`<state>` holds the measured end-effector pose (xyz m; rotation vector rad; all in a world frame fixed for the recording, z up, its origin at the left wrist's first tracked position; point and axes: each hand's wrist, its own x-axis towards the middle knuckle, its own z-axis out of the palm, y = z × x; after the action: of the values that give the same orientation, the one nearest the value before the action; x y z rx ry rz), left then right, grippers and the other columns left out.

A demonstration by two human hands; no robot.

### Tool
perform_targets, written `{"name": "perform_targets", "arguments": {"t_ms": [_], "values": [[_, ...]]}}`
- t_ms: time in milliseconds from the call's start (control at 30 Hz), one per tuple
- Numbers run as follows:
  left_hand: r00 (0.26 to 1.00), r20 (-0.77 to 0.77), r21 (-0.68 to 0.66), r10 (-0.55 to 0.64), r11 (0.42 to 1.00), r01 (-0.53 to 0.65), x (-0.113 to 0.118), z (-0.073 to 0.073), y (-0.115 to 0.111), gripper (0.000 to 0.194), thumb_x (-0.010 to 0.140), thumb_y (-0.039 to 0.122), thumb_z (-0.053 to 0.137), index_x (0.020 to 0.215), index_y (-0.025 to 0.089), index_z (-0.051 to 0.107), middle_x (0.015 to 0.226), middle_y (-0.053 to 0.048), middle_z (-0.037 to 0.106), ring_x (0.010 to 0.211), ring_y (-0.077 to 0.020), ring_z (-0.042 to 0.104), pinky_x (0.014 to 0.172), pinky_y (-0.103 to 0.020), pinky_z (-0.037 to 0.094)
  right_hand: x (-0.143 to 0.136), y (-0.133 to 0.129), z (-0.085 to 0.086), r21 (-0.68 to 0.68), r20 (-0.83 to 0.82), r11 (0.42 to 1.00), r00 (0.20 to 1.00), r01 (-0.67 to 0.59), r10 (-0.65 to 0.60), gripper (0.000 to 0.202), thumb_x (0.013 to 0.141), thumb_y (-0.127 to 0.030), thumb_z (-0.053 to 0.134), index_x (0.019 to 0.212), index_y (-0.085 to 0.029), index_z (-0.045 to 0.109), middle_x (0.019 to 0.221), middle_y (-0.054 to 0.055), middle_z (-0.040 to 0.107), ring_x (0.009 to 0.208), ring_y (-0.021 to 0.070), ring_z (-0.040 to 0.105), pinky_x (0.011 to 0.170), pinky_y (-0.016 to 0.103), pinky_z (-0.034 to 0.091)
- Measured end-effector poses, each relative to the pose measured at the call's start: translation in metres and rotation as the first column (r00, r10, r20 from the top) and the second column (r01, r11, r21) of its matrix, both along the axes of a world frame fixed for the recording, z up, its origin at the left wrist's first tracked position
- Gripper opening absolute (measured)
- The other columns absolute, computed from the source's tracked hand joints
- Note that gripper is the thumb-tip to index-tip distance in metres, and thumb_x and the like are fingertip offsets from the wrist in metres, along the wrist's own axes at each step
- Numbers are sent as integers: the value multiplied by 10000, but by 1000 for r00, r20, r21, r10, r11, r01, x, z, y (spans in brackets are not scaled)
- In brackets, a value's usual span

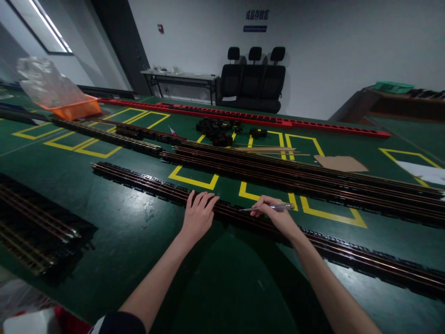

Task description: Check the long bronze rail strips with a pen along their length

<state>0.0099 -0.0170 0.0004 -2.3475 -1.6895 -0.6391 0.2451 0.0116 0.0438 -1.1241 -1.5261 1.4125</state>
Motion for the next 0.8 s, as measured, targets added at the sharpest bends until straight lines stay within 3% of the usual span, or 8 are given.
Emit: {"name": "perform_targets", "arguments": {"t_ms": [800], "values": [[1000,5,2,1,1000,-1,-3,-2,2,391,810,80,434,1147,203,589,1154,-53,638,1125,-244,527,1083,-514,256,7,7,-13,23,-73,998,996,60,-58,190,720,-242,534,548,-189,594,544,1,619,568,141,573,654,290,438]]}}
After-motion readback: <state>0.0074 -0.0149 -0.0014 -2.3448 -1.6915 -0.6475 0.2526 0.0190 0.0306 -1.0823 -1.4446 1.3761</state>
